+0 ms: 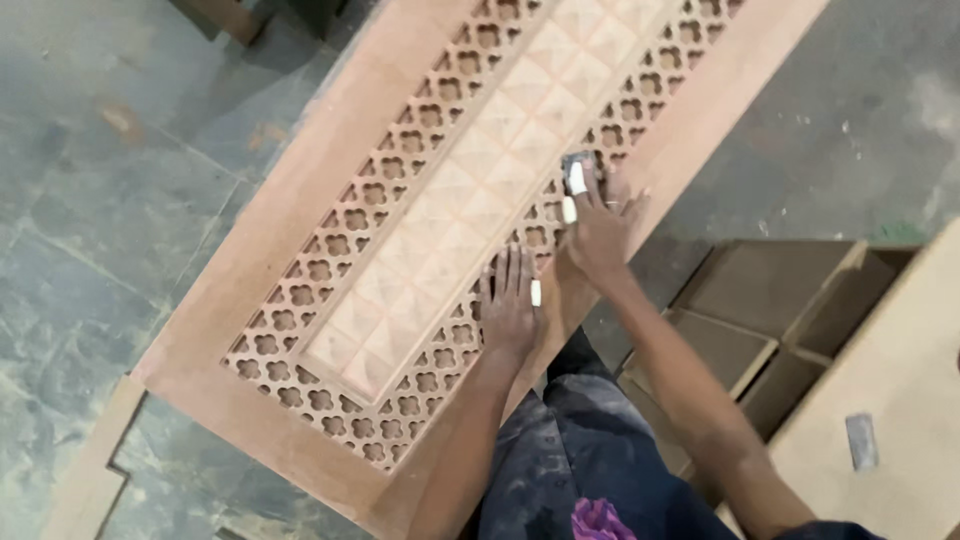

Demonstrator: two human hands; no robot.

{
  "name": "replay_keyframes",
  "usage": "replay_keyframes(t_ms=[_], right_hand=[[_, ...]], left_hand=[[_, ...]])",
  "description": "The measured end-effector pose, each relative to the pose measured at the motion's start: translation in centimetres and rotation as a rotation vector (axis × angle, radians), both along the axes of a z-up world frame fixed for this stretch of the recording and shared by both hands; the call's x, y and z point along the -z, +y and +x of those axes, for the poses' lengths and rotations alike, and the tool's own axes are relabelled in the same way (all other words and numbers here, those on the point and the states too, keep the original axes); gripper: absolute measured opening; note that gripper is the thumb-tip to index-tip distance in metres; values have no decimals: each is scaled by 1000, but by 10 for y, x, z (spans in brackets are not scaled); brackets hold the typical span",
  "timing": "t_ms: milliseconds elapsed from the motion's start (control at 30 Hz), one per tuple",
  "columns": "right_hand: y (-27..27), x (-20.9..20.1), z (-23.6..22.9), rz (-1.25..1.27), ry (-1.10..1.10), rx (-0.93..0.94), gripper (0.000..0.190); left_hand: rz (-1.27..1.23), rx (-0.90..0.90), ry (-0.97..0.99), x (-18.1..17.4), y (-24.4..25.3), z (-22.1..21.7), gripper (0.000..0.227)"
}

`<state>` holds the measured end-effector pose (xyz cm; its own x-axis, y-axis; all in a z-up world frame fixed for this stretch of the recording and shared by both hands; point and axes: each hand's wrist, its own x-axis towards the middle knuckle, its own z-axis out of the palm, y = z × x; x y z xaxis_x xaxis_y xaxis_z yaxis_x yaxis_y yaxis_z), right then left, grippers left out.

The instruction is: The person sands a large, light-colored wooden panel with intricate geometric cutouts using a sanding block. They systematically smooth the flat surfaces and the edges of the carved patterns.

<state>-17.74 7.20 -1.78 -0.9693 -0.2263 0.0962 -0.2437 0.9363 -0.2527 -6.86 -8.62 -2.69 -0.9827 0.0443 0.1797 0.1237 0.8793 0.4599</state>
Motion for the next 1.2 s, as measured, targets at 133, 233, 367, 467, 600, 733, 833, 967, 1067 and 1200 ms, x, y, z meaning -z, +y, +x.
replay_keyframes(t_ms=[133,233,367,467,600,733,833,967,1067,1200], right_hand=[[-18,-15,36,-20,-55,1,66],[-14,-18,34,-8,-38,3,67],[-10,-1,11,-50,-57,166,71],[-17,9,8,-135,-61,187,54],[-18,-1,13,-424,-213,328,52],[15,-30,6,-1581,-649,648,49],[35,-60,7,-1901,-779,552,43],[50,-101,26,-1715,-962,245,46],[46,-124,29,-1555,-1019,219,56],[38,-145,26,-1605,-904,90,44]], left_hand=[[-59,-1,-39,-8,3,5,61],[-3,22,-49,-10,4,0,66],[25,-4,-11,-14,-1,3,63],[-8,33,-85,-15,1,3,72],[158,4,13,-20,8,-8,57],[414,-97,-8,-34,22,-20,56],[1065,-184,-229,-57,18,-41,56],[1492,200,-569,-86,-1,-55,44],[1507,220,-708,-99,-10,-56,42],[1500,-7,-623,-111,-10,-56,35]])
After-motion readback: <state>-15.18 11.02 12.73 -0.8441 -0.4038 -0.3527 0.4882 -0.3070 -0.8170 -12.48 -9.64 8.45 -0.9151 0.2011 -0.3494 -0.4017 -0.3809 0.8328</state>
